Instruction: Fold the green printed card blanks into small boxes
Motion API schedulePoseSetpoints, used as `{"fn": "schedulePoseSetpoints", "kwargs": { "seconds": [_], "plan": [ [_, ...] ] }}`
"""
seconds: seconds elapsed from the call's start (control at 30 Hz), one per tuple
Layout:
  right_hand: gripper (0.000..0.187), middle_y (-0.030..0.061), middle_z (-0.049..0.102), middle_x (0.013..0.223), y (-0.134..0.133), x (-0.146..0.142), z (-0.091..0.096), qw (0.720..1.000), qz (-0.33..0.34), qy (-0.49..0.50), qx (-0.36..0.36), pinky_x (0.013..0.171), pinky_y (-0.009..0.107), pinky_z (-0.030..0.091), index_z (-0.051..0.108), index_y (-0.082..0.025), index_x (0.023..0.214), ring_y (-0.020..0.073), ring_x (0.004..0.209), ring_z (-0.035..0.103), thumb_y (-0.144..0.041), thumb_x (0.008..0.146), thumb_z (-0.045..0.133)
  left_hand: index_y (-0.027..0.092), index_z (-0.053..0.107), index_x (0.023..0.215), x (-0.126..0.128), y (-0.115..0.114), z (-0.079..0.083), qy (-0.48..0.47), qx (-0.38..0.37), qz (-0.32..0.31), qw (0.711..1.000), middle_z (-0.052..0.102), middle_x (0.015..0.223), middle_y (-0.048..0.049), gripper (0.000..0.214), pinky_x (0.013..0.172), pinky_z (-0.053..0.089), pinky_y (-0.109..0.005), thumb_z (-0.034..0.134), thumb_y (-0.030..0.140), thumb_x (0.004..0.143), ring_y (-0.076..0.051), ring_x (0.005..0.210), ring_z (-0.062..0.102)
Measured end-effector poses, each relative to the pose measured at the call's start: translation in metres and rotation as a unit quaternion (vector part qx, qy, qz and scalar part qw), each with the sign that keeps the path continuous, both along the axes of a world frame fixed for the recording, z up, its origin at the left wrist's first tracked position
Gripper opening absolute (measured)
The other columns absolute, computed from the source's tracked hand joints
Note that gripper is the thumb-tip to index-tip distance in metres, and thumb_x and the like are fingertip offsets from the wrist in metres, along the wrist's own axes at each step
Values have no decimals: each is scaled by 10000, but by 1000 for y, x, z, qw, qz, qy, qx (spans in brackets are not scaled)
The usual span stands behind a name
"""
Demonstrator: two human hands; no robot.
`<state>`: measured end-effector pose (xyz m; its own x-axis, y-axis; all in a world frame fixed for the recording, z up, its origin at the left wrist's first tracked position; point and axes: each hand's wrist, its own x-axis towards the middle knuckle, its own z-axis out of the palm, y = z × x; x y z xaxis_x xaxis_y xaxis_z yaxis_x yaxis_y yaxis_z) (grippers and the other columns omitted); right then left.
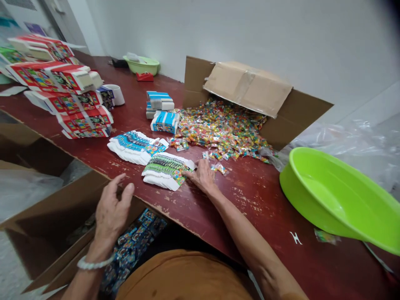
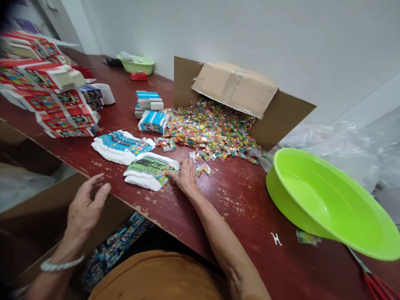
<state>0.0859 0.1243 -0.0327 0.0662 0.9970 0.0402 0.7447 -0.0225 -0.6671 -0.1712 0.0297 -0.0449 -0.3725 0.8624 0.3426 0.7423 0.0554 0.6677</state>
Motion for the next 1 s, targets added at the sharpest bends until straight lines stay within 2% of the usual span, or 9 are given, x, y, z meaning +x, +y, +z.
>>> {"fn": "schedulePoseSetpoints", "kwargs": {
  "seconds": [0.13,0.23,0.3,0.4,0.47,0.53,0.6,0.8,1.0],
  "plan": [
    [307,12,571,832,-6,14,5,980,-2,201,2,680,306,447,503,-213,830,188,781,558,-447,746,681,166,575,1307,46,-2,21,-35,52,-57,996,622,1311,-153,549,1097,386,-467,532,481,860,-325,1234,556],
    [293,-46,524,657,-23,24,23,962,72,262,-29,549,244,403,501,-214,817,125,583,495,-465,773,645,193,543,1342,63,-5,41,-222,-13,-155,963,630,1312,-135,614,1029,451,-452,609,510,821,-323,1196,591],
    [325,-51,539,660,-39,27,38,928,163,333,-48,535,231,401,511,-214,836,108,561,485,-470,749,691,197,564,1314,71,-10,51,-407,-149,-267,861,682,1223,-138,613,909,522,-433,642,538,810,-325,1076,663],
    [289,-29,571,749,-62,24,53,884,265,383,-39,563,242,446,520,-218,891,112,604,517,-438,800,684,165,660,1112,84,-21,56,-570,-319,-385,652,745,947,-129,535,733,557,-388,721,563,758,-274,755,724],
    [254,4,579,870,-74,21,59,915,250,313,46,611,266,482,543,-226,977,133,691,543,-385,830,676,155,680,974,92,-28,54,-608,-330,-392,606,727,799,-92,511,633,543,-328,760,588,716,-195,576,672],
    [280,40,562,1009,-82,19,61,938,244,201,141,698,299,505,570,-237,1049,162,827,557,-344,826,702,150,686,918,97,-32,49,-615,-301,-388,618,706,750,-71,540,558,502,-272,769,629,682,-148,512,616],
    [265,61,545,1090,-89,18,62,937,281,101,179,789,333,506,601,-238,1026,192,953,557,-331,812,729,138,700,905,98,-34,44,-593,-285,-405,635,703,765,-79,566,545,470,-253,781,639,656,-139,518,600],
    [245,56,525,1101,-103,15,64,954,256,-33,152,669,286,477,637,-252,993,189,911,575,-250,769,734,132,713,868,95,-30,38,-519,-282,-425,685,645,612,-50,486,630,464,-268,744,598,736,-169,601,589],
    [182,83,583,1070,-115,9,66,963,200,-73,165,649,280,447,638,-224,939,213,907,589,-166,772,684,140,691,936,99,-27,45,-504,-284,-428,694,654,613,-36,469,599,469,-277,753,564,746,-165,565,578]
  ]
}}
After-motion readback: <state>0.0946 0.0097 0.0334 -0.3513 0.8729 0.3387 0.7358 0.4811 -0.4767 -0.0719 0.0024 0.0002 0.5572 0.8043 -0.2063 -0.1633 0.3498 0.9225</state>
